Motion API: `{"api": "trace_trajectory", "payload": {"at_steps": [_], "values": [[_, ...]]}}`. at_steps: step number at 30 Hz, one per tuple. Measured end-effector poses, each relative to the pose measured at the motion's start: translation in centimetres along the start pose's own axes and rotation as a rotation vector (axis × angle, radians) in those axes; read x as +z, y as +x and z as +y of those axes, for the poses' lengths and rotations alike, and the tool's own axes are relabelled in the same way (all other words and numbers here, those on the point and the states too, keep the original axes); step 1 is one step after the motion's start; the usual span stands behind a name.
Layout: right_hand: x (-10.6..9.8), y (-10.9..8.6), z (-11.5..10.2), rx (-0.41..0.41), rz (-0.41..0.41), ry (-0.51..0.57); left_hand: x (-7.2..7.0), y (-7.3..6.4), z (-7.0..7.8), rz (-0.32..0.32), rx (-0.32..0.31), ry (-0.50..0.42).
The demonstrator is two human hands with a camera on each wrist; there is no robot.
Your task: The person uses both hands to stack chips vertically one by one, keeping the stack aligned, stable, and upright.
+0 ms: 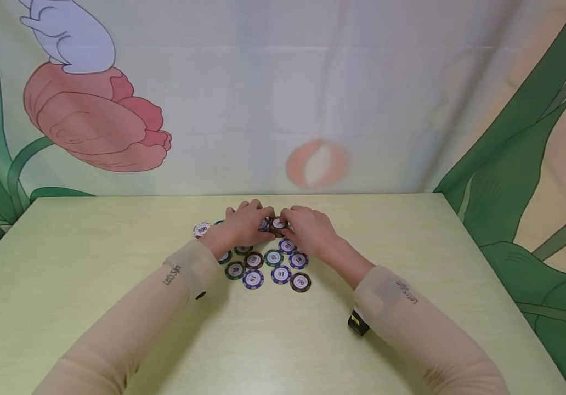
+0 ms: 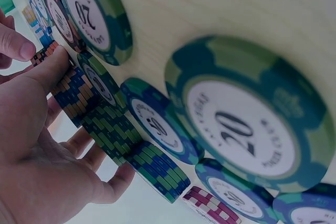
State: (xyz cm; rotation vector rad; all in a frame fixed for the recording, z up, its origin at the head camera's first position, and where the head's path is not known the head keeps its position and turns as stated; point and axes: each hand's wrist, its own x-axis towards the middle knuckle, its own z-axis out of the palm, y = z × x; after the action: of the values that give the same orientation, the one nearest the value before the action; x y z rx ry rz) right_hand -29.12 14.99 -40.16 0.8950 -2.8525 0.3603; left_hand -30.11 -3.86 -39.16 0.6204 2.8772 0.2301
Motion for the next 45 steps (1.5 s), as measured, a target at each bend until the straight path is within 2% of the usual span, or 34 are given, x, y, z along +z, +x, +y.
{"api": "trace_trajectory", "payload": {"at_steps": [9,21,30,33,39,45], "values": [[0.2,0.0,0.2,0.003,-0.010,0.001,0.4,0.1,0.0,-0.006,0.000,0.005],[0.0,0.1,0.1,0.007,-0.020,0.006,0.1,0.0,0.0,0.000,-0.003,0.006],[-0.9,-0.9,-0.2,0.075,-0.081,-0.004,0.2,0.0,0.0,-0.004,-0.004,0.011],[-1.6,-1.5,-0.2,0.074,-0.130,-0.001,0.2,0.0,0.0,-0.004,-0.005,0.013],[-2.7,-3.0,-0.4,0.086,-0.298,0.027,0.0,-0.2,-0.1,-0.009,-0.005,0.014],[-2.9,-4.2,-0.5,0.075,-0.382,0.055,0.0,-0.1,-0.2,-0.013,-0.004,0.007]]}}
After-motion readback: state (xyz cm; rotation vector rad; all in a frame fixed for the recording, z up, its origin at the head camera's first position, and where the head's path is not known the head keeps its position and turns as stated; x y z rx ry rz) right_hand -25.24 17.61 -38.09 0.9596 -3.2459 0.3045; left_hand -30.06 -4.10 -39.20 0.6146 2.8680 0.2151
